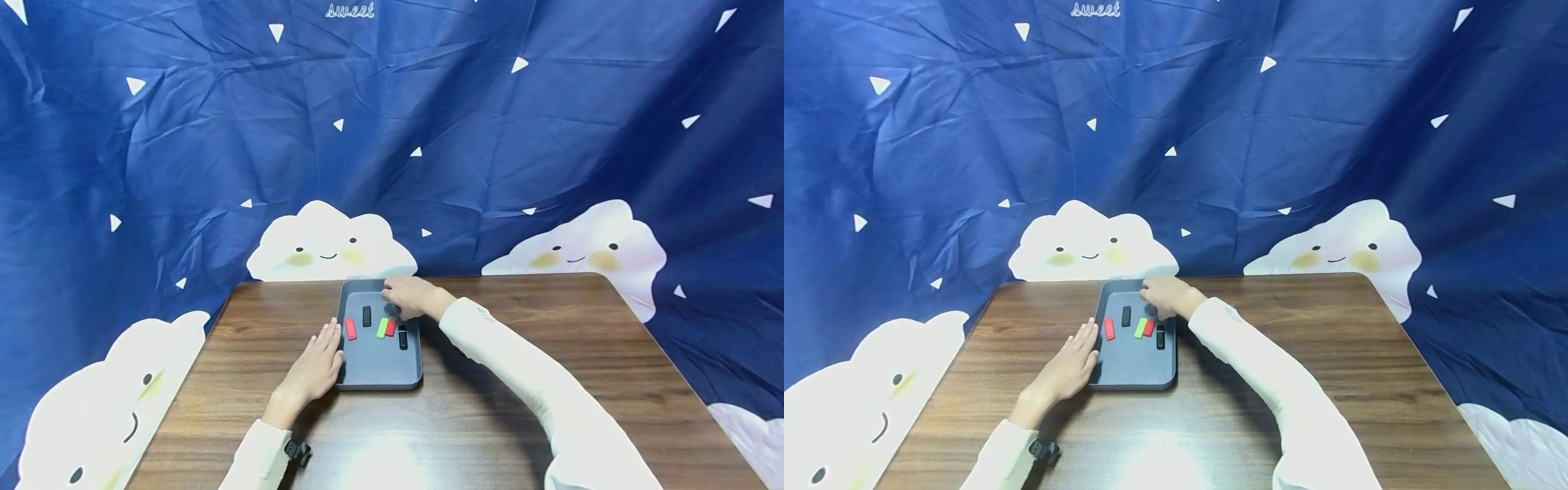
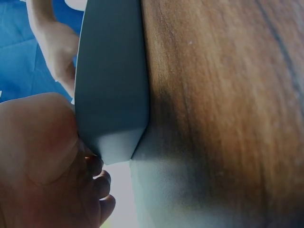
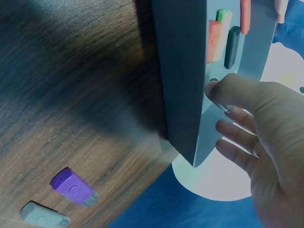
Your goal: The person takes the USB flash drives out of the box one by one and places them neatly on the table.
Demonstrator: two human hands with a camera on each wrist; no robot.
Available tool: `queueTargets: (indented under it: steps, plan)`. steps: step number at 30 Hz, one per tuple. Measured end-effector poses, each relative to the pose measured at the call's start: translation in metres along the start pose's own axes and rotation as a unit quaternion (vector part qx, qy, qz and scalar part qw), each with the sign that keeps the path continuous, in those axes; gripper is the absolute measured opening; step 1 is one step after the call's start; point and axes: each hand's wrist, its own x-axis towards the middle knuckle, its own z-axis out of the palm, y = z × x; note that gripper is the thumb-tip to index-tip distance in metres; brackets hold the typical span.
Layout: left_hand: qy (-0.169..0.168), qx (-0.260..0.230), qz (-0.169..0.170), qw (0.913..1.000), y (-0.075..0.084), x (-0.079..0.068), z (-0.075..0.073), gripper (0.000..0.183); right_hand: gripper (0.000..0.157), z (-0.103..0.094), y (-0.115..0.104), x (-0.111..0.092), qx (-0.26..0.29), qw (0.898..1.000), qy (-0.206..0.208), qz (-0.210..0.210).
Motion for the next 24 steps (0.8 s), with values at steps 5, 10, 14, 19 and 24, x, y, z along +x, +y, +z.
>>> queueTargets:
  steps: [5, 10, 14, 19, 24]
  plan:
    - [0.003, 0.002, 0.0, 1.0, 0.0, 0.0, 0.0, 0.058, 0.046, -0.007, 0.0, -0.002, 0.023, 1.0, 0.017, -0.011]
    - [0.005, 0.005, 0.0, 1.0, -0.001, -0.001, 0.0, 0.058, 0.049, -0.012, -0.003, -0.005, 0.034, 0.998, 0.038, -0.029]
    - [0.006, 0.004, 0.002, 1.0, -0.001, -0.001, 0.001, 0.058, 0.05, -0.013, -0.006, -0.006, 0.032, 0.998, 0.046, -0.04]
    - [0.003, 0.006, 0.003, 1.0, -0.002, -0.001, 0.001, 0.058, 0.048, -0.017, -0.007, -0.01, 0.032, 0.997, 0.055, -0.05]
    - [0.003, 0.002, 0.0, 1.0, -0.002, -0.002, 0.001, 0.058, 0.049, -0.023, -0.007, -0.015, 0.048, 0.996, 0.057, -0.041]
